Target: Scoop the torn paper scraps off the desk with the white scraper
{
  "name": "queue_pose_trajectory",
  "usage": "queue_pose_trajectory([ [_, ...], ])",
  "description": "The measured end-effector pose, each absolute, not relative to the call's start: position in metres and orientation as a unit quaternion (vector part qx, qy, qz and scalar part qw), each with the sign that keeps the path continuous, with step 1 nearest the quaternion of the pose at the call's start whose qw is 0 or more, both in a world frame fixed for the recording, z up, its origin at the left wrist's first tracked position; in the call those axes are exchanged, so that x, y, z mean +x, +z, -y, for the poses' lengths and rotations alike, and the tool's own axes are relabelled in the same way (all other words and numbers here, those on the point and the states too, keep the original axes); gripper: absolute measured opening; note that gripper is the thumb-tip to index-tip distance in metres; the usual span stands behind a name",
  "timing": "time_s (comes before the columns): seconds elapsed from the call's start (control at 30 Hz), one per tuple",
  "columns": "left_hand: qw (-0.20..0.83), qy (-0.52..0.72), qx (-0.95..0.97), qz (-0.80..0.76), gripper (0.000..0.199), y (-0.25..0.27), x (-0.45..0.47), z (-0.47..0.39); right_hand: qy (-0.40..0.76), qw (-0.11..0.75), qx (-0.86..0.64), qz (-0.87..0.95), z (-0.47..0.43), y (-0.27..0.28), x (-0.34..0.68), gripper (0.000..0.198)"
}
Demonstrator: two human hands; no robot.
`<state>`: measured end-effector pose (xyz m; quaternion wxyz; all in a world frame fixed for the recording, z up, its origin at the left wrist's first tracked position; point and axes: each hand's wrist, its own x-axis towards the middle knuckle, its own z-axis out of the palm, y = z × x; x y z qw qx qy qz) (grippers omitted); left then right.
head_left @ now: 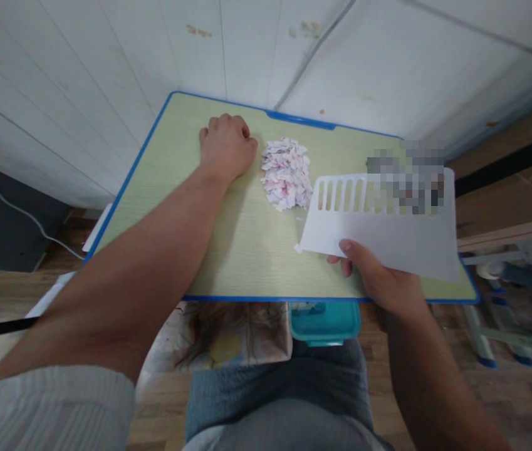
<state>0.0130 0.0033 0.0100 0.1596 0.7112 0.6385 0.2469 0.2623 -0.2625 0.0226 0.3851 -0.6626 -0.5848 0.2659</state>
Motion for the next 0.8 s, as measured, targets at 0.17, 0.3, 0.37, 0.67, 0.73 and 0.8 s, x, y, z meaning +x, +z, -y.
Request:
queue_pose_trajectory([
  [0.17,0.185,0.227,0.717,-0.633,0.093,0.011,0.013,-0.003,0.321,0.361,-0.654,0.582,0.278,0.027,0.288,0.048],
  [0.3,0.172,0.223,0.722,-0.632,0.096,0.011,0.013,-0.005,0.358,0.382,-0.646,0.556,0.280,0.029,0.291,0.047],
  [0.37,0.165,0.227,0.722,-0.632,0.094,0.010,0.012,-0.005,0.335,0.400,-0.646,0.558,0.273,0.028,0.283,0.047],
  [0.67,0.104,0.240,0.726,-0.636,0.041,0.004,0.012,-0.007,0.298,0.373,-0.641,0.601,0.250,0.017,0.271,0.054],
  [0.73,0.115,0.242,0.725,-0.634,0.040,0.003,0.012,-0.007,0.316,0.377,-0.630,0.601,0.253,0.017,0.277,0.052],
  [0.8,0.137,0.243,0.720,-0.635,0.043,0.004,0.012,-0.006,0.335,0.372,-0.619,0.605,0.255,0.019,0.282,0.050],
])
